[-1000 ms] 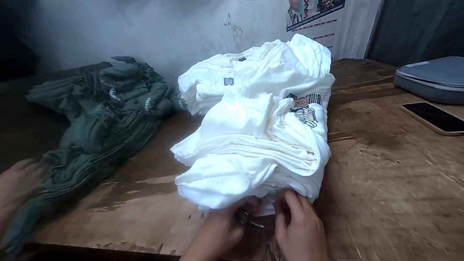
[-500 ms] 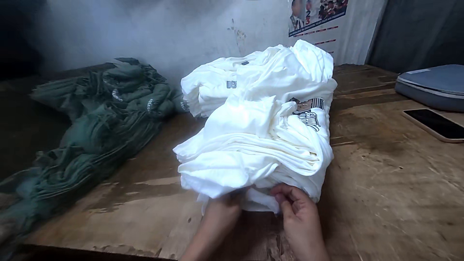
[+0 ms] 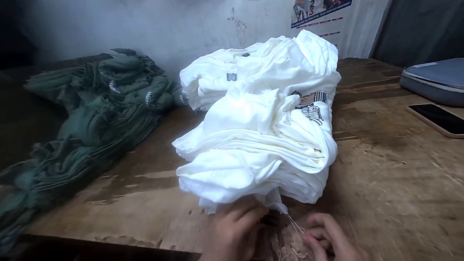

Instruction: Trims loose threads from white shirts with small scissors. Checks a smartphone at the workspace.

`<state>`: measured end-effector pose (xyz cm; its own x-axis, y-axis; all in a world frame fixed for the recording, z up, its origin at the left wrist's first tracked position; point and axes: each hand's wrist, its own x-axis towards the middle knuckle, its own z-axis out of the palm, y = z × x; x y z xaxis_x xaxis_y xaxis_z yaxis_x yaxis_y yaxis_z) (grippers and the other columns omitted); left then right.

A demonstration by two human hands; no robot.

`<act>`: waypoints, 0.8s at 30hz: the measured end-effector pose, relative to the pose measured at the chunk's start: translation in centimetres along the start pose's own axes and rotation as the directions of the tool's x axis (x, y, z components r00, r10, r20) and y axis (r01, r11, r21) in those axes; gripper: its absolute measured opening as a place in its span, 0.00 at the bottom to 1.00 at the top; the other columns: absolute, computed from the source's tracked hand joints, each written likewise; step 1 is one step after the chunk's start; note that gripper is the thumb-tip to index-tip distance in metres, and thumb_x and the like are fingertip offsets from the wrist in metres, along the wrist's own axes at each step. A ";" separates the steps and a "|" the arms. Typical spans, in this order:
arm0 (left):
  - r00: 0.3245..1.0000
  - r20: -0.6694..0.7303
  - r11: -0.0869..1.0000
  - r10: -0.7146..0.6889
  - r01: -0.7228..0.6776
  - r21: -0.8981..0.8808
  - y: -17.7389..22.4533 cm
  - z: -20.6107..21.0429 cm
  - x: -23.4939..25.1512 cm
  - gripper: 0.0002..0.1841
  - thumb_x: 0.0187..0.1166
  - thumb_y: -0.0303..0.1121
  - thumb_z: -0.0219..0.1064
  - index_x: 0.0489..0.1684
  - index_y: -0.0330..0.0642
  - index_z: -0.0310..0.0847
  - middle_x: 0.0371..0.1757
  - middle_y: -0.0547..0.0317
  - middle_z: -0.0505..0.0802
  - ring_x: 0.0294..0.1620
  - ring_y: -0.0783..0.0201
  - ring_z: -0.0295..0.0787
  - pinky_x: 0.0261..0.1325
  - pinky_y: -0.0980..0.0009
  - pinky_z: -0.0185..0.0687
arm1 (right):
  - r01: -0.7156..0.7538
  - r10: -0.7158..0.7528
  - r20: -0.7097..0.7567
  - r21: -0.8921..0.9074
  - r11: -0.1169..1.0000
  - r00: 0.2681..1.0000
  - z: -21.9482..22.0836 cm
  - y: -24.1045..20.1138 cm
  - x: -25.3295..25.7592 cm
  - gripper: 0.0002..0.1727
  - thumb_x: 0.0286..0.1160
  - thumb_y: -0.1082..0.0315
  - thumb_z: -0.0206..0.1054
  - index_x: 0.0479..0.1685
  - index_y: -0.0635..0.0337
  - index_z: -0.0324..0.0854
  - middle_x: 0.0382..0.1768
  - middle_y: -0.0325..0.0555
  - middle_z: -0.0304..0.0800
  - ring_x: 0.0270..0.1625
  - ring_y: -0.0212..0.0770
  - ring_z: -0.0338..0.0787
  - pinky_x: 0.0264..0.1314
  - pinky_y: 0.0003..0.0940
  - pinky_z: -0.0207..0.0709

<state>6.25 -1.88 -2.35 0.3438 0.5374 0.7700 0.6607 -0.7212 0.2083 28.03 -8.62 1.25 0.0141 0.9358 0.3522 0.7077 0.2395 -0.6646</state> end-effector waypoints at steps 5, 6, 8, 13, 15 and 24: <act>0.961 -0.035 0.932 0.276 -0.258 0.253 0.6 1.5 1.3 0.11 0.83 0.29 0.60 0.50 0.53 0.89 0.43 0.64 0.94 0.45 0.59 0.87 0.52 0.62 0.77 | 0.047 -0.044 -0.028 0.094 0.994 0.999 0.7 -0.7 -0.1 0.09 0.71 0.77 0.71 0.47 0.68 0.82 0.33 0.49 0.96 0.33 0.43 0.96 0.39 0.40 0.89; 0.953 -0.026 0.920 0.301 -0.283 0.271 0.5 1.6 1.5 0.11 0.82 0.28 0.59 0.49 0.52 0.89 0.42 0.63 0.93 0.43 0.59 0.86 0.50 0.62 0.76 | 0.052 -0.051 -0.019 0.067 0.996 0.999 0.7 -0.6 0.0 0.08 0.71 0.76 0.71 0.46 0.67 0.82 0.32 0.48 0.96 0.33 0.44 0.96 0.40 0.42 0.89; 0.953 -0.033 0.912 0.302 -0.279 0.302 0.4 1.6 1.6 0.11 0.82 0.28 0.59 0.46 0.52 0.89 0.40 0.63 0.93 0.42 0.59 0.85 0.49 0.63 0.76 | 0.064 -0.064 -0.008 -0.065 0.996 0.998 0.6 -0.4 0.2 0.07 0.69 0.71 0.74 0.42 0.64 0.87 0.31 0.49 0.94 0.34 0.49 0.94 0.42 0.51 0.84; 0.975 -0.040 0.928 0.217 -0.193 0.319 0.2 1.4 1.2 0.11 0.80 0.30 0.60 0.45 0.56 0.90 0.44 0.67 0.95 0.46 0.61 0.87 0.50 0.63 0.77 | 0.015 -0.088 -0.201 -0.338 0.941 0.976 3.2 -0.5 1.9 0.14 0.57 0.51 0.82 0.30 0.50 0.96 0.46 0.52 0.93 0.49 0.58 0.90 0.47 0.57 0.79; 0.975 -0.041 0.924 0.218 -0.192 0.330 0.3 1.3 1.1 0.11 0.81 0.30 0.61 0.44 0.56 0.90 0.43 0.67 0.95 0.46 0.61 0.87 0.50 0.63 0.78 | 0.001 -0.075 -0.214 -0.328 0.945 0.974 4.3 -0.5 2.6 0.07 0.54 0.59 0.80 0.26 0.51 0.95 0.46 0.50 0.94 0.51 0.57 0.91 0.48 0.57 0.80; 0.942 0.022 0.884 0.335 -0.322 0.338 -0.2 1.3 1.3 0.10 0.84 0.30 0.58 0.47 0.54 0.86 0.45 0.64 0.93 0.47 0.59 0.86 0.53 0.62 0.75 | 0.068 -0.087 -0.205 -0.098 0.993 0.975 3.7 0.4 1.5 0.04 0.56 0.62 0.78 0.23 0.51 0.94 0.43 0.46 0.93 0.47 0.48 0.89 0.48 0.46 0.80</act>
<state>7.38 -0.47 -2.15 0.5593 0.2745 0.7822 0.6994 -0.6628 -0.2675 25.77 -6.19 -0.95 0.0972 0.8383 0.5365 0.7727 0.2762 -0.5715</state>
